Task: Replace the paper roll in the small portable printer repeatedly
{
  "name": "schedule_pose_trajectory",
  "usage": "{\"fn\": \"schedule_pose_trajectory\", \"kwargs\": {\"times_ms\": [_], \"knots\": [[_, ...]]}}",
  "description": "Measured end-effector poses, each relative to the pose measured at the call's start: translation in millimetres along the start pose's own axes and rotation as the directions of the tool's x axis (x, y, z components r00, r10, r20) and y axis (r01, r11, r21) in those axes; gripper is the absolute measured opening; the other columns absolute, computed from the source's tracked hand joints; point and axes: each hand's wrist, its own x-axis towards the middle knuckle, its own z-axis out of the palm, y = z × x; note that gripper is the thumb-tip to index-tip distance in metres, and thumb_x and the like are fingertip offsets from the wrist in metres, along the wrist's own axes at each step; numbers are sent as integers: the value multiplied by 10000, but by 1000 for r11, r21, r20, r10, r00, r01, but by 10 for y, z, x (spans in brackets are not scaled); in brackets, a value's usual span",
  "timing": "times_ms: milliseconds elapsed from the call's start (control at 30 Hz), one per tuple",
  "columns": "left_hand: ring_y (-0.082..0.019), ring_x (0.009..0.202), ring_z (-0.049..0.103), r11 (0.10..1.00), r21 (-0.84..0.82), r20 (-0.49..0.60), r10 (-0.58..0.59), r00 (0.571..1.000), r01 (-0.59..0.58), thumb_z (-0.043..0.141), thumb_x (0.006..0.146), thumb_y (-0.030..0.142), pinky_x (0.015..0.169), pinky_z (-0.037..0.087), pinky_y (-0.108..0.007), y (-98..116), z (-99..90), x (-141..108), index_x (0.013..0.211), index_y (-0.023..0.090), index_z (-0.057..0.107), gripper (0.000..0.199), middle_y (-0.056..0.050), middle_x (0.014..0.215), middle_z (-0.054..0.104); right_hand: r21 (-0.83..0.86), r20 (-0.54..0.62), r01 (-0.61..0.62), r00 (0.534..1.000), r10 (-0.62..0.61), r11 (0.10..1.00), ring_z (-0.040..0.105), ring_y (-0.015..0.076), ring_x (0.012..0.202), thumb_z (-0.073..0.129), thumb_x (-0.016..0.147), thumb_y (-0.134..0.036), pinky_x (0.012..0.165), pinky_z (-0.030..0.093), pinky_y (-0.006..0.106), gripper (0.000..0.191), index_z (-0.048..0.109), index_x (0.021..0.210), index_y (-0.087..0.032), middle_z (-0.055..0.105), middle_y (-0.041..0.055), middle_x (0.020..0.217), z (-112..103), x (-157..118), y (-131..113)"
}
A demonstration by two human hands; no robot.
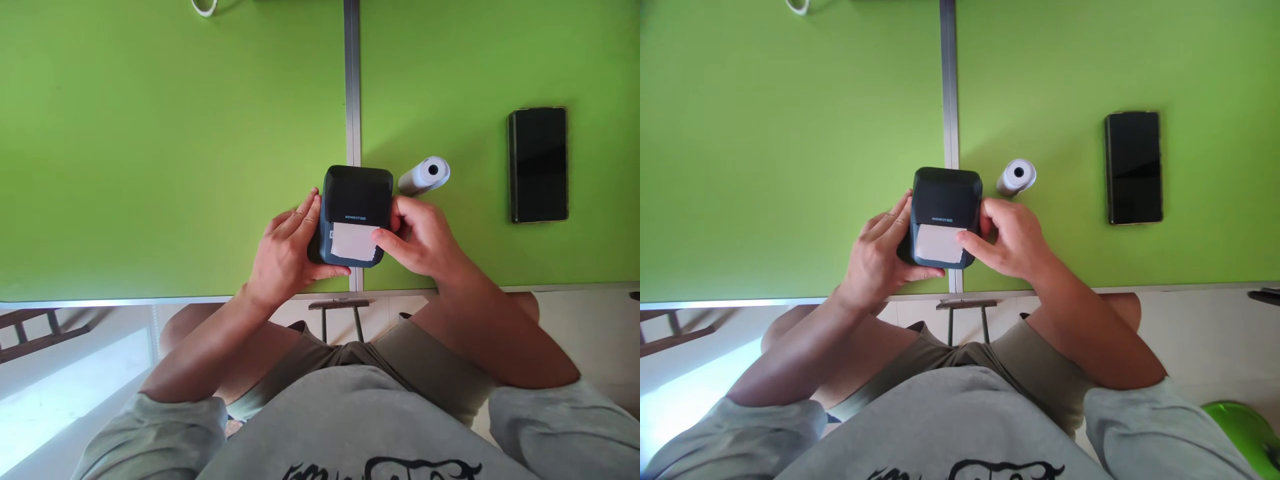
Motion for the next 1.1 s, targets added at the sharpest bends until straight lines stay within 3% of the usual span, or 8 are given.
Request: {"fn": "schedule_pose_trajectory", "kwargs": {"times_ms": [267,433,600,733,867,1000,1100], "knots": [[-323,1425,608,1000,-18,-29,-1,1000,0,496,776,952,1164,508,-425,3,30,11,1617,110,410,1194,-227,1572,555,17,4,-23,1000,23,1000,356,94,513,766,709,-670,528,287,287,560,407,646,-244,408,-55,559,8,10,18],[-315,1415,618,1000,-15,-26,-13,1000,13,476,777,963,1168,492,-417,21,28,26,1622,129,402,1189,-205,1568,571,39,14,-41,999,40,998,381,91,511,765,723,-619,505,293,283,514,426,642,-242,435,-53,561,-13,7,41],[-313,1418,615,1000,1,-33,-6,999,6,491,788,954,1172,466,-412,23,14,19,1621,127,384,1178,-206,1572,570,75,27,-71,997,69,995,310,67,481,719,779,-532,461,234,272,487,378,585,-244,371,-73,501,-80,42,-4],[-325,1461,570,1000,22,-25,-7,1000,8,477,800,958,1168,445,-409,23,12,12,1642,110,317,1206,-224,1597,536,61,-101,39,994,-33,997,323,63,473,757,795,-399,463,251,272,470,363,595,-238,398,-74,511,-94,24,-92],[-324,1467,561,1000,13,-13,7,1000,-7,406,819,974,1174,420,-401,28,25,27,1677,100,200,1242,-232,1622,504,-34,-261,157,952,-160,987,470,82,488,703,906,-374,490,334,273,362,438,696,-245,506,-62,581,-57,26,-203],[-314,1468,559,1000,13,-12,-3,1000,4,368,833,974,1172,404,-378,28,31,36,1662,102,239,1210,-228,1622,505,-65,-400,226,886,-232,972,666,127,593,666,967,-420,480,367,261,312,476,784,-255,573,-54,615,-51,141,-267],[-309,1476,551,1000,6,-24,12,1000,-12,375,850,958,1163,399,-369,28,27,30,1652,108,264,1174,-231,1625,500,-147,-405,222,875,-264,964,639,119,594,662,964,-405,513,367,271,258,522,815,-247,677,-33,717,-73,251,-290]]}}
